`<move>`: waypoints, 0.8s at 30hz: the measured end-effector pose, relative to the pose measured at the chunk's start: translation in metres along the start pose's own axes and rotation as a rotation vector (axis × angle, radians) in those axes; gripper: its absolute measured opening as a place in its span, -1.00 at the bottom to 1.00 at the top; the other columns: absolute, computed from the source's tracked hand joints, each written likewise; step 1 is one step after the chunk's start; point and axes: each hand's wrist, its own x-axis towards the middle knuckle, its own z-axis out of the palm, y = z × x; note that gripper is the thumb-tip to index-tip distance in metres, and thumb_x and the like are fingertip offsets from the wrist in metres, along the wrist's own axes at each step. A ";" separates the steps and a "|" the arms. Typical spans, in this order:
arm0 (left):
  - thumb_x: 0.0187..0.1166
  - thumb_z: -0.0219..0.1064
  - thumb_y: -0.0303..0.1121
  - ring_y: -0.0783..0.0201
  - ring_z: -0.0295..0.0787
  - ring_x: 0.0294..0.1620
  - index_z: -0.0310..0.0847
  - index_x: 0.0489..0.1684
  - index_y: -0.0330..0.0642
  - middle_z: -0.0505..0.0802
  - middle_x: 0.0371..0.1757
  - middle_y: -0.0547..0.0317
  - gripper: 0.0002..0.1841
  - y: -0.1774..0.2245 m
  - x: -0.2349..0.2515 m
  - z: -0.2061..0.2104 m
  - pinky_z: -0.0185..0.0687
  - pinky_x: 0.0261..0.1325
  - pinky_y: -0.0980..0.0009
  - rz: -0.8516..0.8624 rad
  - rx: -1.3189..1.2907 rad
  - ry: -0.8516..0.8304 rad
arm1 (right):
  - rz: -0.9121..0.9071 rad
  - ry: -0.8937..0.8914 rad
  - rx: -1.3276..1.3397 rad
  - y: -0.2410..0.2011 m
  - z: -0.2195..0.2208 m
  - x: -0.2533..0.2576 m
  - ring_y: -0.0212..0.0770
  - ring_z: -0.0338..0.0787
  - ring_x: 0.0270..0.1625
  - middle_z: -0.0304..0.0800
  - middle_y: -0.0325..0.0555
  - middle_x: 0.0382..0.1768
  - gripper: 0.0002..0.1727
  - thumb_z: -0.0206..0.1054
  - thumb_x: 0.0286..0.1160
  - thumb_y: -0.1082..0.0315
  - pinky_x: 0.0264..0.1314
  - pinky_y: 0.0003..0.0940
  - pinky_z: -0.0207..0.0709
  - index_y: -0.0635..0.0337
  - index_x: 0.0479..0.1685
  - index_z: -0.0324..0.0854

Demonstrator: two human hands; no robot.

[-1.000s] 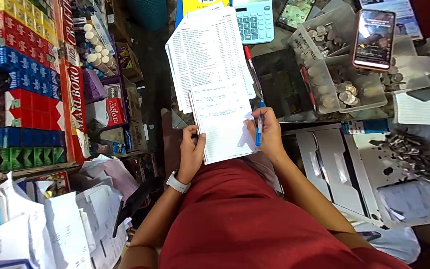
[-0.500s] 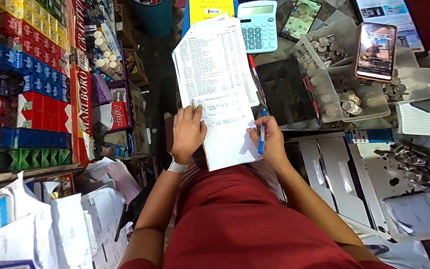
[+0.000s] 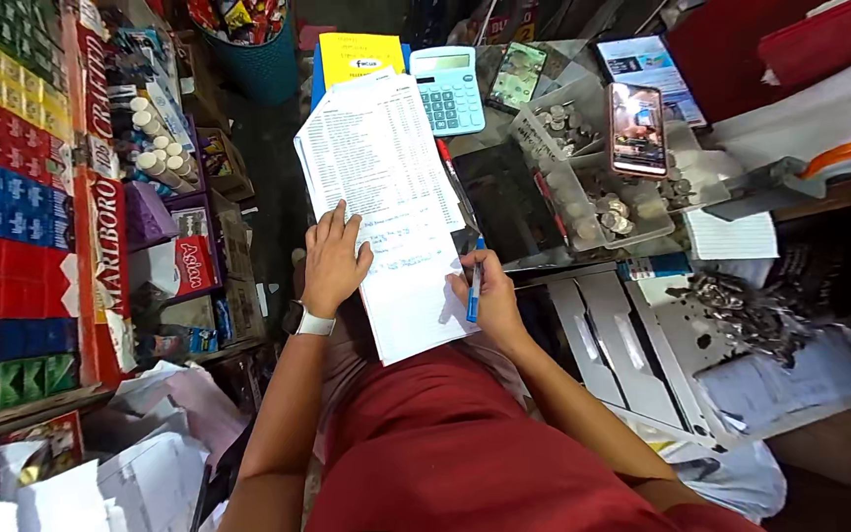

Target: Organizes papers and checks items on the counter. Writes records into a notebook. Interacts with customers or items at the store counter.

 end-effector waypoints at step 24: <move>0.59 0.15 -0.09 -0.16 0.25 0.74 0.58 0.46 -0.19 0.38 0.77 -0.10 -0.47 0.004 0.002 -0.003 0.11 0.65 -0.21 -0.047 -0.019 -0.004 | -0.072 -0.191 0.397 -0.058 0.136 0.193 -0.45 0.50 -0.73 0.44 -0.31 -0.69 -0.75 0.32 0.52 0.45 -0.60 -0.53 0.51 0.15 -0.47 0.35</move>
